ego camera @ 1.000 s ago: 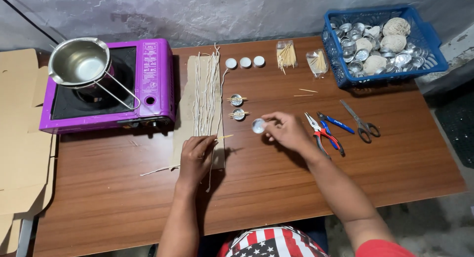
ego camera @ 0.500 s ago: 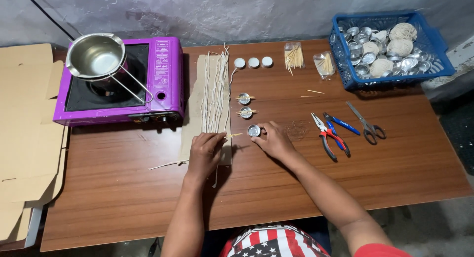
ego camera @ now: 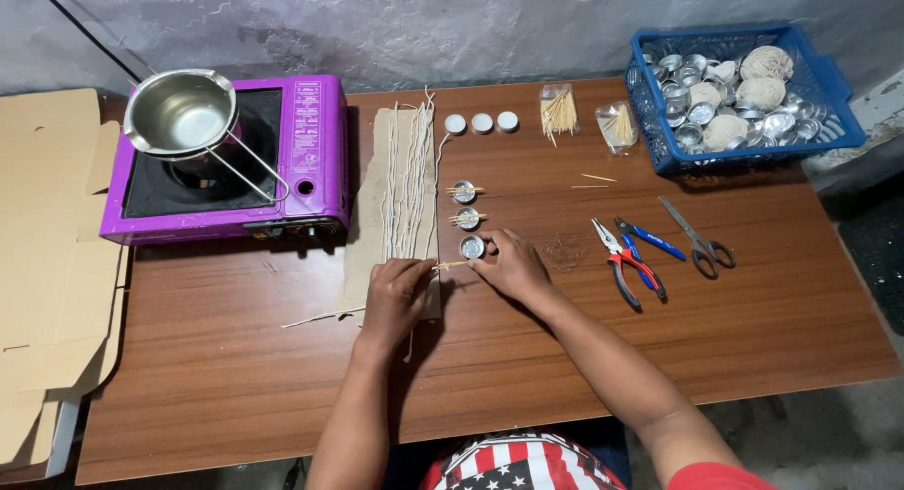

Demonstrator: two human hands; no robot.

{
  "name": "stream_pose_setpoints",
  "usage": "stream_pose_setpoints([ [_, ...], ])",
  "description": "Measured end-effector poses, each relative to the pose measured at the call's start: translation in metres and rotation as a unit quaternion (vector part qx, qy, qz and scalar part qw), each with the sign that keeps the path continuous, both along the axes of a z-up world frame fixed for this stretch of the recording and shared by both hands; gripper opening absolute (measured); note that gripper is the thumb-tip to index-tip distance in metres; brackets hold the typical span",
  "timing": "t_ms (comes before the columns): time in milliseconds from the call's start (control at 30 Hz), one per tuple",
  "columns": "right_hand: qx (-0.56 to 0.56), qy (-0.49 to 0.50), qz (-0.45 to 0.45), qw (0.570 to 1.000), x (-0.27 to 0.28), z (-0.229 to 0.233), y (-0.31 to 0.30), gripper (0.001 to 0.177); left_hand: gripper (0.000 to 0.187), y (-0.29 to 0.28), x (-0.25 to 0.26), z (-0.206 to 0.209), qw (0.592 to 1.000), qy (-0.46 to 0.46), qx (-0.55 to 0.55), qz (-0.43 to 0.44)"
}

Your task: Preparing candle wicks by cutting them to size and attaching metal wick tabs using pliers and scissors.

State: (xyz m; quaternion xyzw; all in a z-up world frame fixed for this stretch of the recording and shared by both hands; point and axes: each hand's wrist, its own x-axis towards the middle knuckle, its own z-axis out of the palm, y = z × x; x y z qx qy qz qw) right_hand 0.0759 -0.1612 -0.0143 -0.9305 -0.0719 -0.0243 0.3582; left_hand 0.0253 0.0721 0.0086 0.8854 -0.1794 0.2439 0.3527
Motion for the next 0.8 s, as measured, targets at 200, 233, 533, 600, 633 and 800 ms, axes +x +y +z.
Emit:
stream_pose_setpoints([
  [200,-0.016,0.009,-0.016,1.0,0.004,-0.017,-0.002,0.05,0.016,-0.004,-0.001,0.008,0.998,0.057,0.014,0.008],
  [233,-0.015,0.008,-0.015,1.0,0.004,-0.013,-0.003,0.05,0.016,-0.004,0.0,0.009,0.998,0.056,0.015,0.009],
  [533,0.159,-0.056,0.082,0.982,-0.01,0.007,-0.022,0.034,0.017,-0.021,0.024,0.006,0.993,0.108,0.053,-0.011],
  [600,0.164,-0.084,0.108,0.977,-0.012,0.012,-0.02,0.022,0.017,-0.029,0.029,0.012,0.989,0.123,0.079,-0.024],
  [633,0.163,-0.085,0.107,0.977,-0.009,0.006,-0.021,0.022,0.017,-0.031,0.031,0.011,0.989,0.122,0.079,-0.025],
  [800,0.136,-0.132,0.092,0.978,0.006,-0.016,-0.027,0.013,0.028,-0.035,0.04,-0.011,0.992,0.084,0.089,-0.011],
])
